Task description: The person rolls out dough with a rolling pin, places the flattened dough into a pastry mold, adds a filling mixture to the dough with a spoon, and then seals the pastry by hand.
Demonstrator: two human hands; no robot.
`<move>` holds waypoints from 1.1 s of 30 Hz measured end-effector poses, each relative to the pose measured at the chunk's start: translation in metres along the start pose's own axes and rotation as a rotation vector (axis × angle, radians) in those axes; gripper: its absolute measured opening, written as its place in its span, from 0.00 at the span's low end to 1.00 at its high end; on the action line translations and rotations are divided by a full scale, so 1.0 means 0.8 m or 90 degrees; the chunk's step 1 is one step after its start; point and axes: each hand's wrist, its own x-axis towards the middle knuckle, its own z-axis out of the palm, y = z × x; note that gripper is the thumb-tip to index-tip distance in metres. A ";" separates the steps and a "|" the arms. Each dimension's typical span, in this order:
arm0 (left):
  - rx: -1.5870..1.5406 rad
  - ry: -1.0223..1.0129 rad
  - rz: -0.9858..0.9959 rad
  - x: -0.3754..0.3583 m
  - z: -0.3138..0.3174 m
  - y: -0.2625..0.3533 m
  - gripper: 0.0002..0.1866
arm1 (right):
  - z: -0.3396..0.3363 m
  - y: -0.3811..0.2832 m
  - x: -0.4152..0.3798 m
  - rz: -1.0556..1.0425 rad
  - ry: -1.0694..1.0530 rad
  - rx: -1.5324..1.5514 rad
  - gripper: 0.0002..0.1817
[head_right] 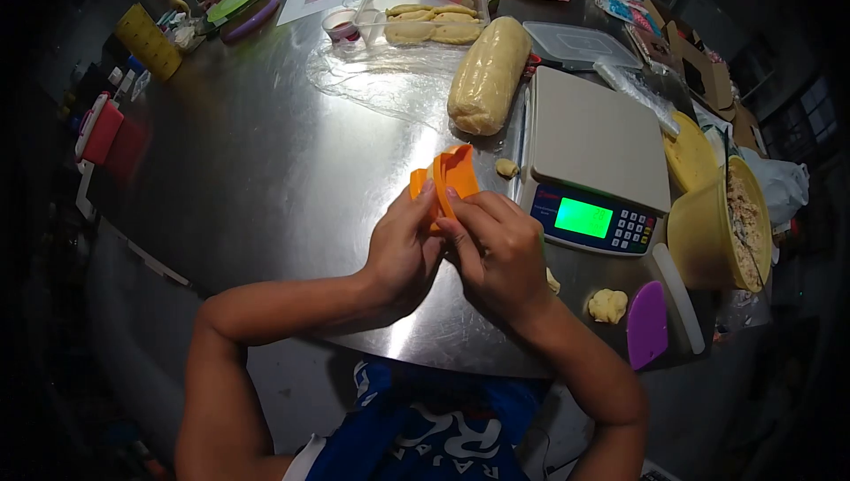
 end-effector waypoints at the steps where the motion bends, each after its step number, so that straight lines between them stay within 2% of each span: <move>1: -0.005 -0.003 0.003 0.002 0.001 0.002 0.20 | -0.001 0.001 0.001 0.008 0.011 0.041 0.13; 9: 0.153 -0.049 0.143 0.014 -0.005 -0.008 0.18 | 0.004 -0.006 -0.002 0.039 0.071 0.085 0.13; 15: 0.156 -0.004 0.076 0.009 0.000 0.002 0.17 | 0.002 -0.002 -0.001 -0.007 0.083 0.056 0.10; 19: 0.152 0.067 0.098 0.006 0.006 -0.001 0.17 | 0.003 0.002 0.000 -0.016 0.094 0.078 0.05; 21: 0.177 -0.023 0.137 0.012 0.001 -0.001 0.16 | 0.004 -0.001 -0.004 0.015 0.095 0.095 0.04; 23: 0.211 -0.020 0.147 0.010 0.000 0.001 0.16 | 0.005 -0.003 -0.005 0.045 0.094 0.107 0.04; 26: 0.249 -0.031 0.163 0.012 -0.001 0.000 0.17 | 0.005 -0.008 -0.001 -0.018 0.105 0.086 0.05; 28: 0.251 -0.039 0.170 0.011 -0.003 -0.001 0.17 | -0.002 -0.015 0.001 0.093 0.009 0.066 0.06; 31: 0.342 -0.051 0.205 0.009 -0.002 0.000 0.17 | -0.005 -0.011 0.004 0.026 0.019 0.018 0.07; 33: 0.340 -0.058 0.192 0.009 -0.002 0.001 0.17 | -0.007 -0.006 -0.002 0.064 0.020 0.051 0.07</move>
